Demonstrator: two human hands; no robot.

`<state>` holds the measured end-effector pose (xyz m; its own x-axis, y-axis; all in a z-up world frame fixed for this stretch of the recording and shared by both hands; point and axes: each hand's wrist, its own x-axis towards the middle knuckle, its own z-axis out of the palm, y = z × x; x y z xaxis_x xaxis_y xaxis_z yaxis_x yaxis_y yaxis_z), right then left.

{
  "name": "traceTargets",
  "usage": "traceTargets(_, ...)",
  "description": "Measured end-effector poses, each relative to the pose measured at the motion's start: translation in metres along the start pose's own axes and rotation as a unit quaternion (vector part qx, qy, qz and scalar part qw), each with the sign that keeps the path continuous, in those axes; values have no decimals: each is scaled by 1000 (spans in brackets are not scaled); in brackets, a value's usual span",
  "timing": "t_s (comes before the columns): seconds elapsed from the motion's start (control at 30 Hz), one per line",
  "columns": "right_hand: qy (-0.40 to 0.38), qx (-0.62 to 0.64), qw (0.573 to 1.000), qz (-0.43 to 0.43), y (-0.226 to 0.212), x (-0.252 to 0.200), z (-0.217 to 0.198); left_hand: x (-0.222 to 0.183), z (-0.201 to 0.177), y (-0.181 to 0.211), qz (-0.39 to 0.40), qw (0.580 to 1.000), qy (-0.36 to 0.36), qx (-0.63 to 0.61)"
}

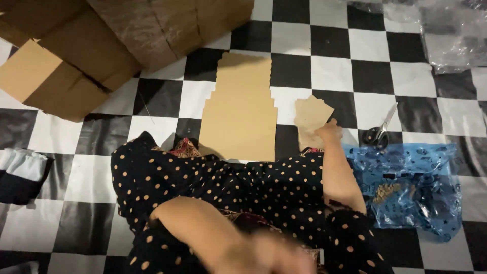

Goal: Folding flat cardboard templates into small boxes by hand

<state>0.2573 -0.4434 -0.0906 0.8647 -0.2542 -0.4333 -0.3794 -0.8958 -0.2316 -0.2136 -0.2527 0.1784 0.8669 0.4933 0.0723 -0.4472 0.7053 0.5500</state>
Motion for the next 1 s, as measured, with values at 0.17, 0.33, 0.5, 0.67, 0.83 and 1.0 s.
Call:
traceTargets(0.17,19,-17,996,-82,6,31,35,233,30,21,313,751,-286,506)
traceTargets(0.33,29,73,996,-52,-11,19,27,312,-154,-8,-132,531,-83,833)
traceTargets(0.5,130,68,987,-65,-62,-76,-19,339,-323,-56,-294,444,35,846)
traceTargets(0.67,16,20,984,-174,-77,-110,56,353,-351,-88,-266,435,33,859)
traceTargets(0.83,-148,92,976,-129,-83,-162,72,341,-297,-55,-322,517,39,792)
traceTargets(1.0,-94,276,953,-86,-57,-105,115,351,-306,-59,-272,640,65,716)
